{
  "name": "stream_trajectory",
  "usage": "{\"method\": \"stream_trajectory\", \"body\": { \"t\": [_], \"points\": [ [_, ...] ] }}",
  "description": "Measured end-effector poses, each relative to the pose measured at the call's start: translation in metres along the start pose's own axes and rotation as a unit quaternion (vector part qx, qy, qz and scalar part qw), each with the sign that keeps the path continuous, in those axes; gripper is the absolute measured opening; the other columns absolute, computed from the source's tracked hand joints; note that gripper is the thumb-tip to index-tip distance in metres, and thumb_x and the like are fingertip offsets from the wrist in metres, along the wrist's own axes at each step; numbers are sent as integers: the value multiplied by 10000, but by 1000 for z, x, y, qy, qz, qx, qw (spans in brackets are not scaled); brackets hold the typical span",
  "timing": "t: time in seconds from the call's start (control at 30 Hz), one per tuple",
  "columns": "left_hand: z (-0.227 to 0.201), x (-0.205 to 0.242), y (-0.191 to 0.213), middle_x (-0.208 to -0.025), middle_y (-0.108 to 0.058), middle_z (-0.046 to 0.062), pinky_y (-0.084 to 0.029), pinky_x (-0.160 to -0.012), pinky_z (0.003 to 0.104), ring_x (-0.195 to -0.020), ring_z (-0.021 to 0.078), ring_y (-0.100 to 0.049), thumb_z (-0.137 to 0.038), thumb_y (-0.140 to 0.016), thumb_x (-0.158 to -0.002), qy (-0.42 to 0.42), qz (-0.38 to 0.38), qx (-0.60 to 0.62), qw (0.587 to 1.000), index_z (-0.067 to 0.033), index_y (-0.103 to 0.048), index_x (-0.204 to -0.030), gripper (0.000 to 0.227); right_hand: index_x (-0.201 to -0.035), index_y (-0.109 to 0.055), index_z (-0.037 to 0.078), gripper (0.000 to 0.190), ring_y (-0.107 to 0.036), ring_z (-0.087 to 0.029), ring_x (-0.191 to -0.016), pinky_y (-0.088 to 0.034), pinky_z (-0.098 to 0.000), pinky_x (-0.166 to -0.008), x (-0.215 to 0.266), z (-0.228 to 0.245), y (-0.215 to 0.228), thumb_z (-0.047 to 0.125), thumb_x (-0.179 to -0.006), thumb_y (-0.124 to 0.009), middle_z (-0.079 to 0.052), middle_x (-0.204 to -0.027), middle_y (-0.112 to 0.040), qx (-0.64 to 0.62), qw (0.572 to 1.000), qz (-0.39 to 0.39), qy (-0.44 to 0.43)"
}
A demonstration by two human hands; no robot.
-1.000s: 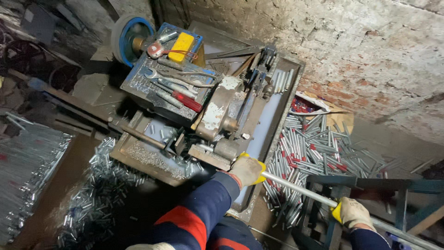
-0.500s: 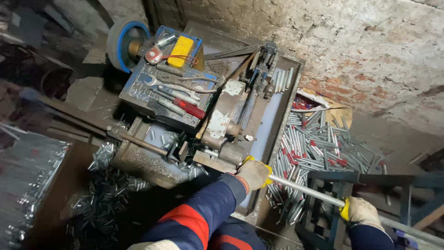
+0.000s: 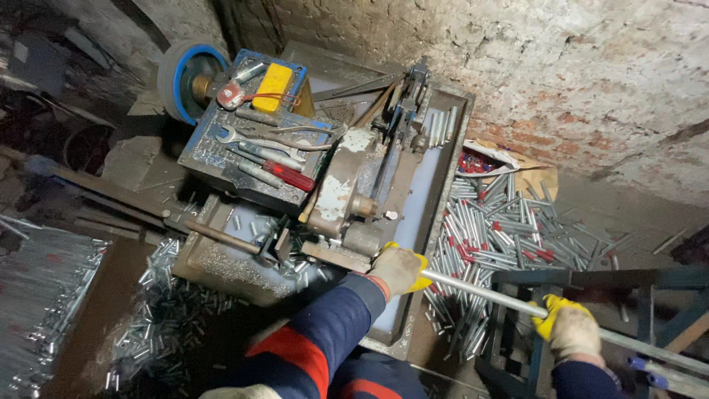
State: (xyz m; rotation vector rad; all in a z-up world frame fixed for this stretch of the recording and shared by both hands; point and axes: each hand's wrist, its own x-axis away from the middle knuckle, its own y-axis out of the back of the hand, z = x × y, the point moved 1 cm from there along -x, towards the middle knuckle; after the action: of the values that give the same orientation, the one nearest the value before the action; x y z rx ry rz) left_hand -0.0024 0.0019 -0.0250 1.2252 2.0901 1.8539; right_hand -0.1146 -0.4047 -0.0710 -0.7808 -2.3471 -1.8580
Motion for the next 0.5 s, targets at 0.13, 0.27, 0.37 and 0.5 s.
{"method": "stream_trajectory", "body": {
  "t": [0.13, 0.27, 0.37, 0.5],
  "points": [
    [-1, 8, 2, -997, -760, 14, -487, -888, 519, -906, 308, -748, -647, -513, -990, 6, 44, -5, 999, -229, -674, -1102, 461, -1059, -699, 324, 672, -702, -259, -988, -558, -419, -866, 11, 6, -56, 853, -651, -622, 36, -995, -703, 52, 972, -210, 88],
    [-4, 15, -10, -979, -773, 28, -484, -913, 501, -874, 313, -752, -642, -499, -992, 18, 38, -17, 999, -225, -707, -1061, 471, -927, -660, 303, 536, -703, -261, -885, -557, -419, -783, 15, 15, -56, 803, -818, -502, 16, -871, -688, 70, 977, -191, 62],
    [-1, 13, -29, -955, -763, 19, -471, -903, 508, -856, 307, -744, -665, -481, -985, 10, 9, -13, 1000, -241, -684, -1033, 472, -971, -725, 317, 504, -766, -272, -899, -600, -409, -843, 8, 3, -54, 766, -869, -520, -22, -875, -776, 33, 995, -74, 61],
    [-3, 18, -18, -936, -779, 13, -480, -877, 501, -867, 310, -751, -595, -518, -988, -3, 4, -11, 1000, -241, -697, -1013, 398, -918, -818, 244, 540, -791, -282, -1015, -592, -369, -865, -33, 6, -27, 749, -795, -669, -47, -936, -849, 12, 968, 211, 137]
  ]
}}
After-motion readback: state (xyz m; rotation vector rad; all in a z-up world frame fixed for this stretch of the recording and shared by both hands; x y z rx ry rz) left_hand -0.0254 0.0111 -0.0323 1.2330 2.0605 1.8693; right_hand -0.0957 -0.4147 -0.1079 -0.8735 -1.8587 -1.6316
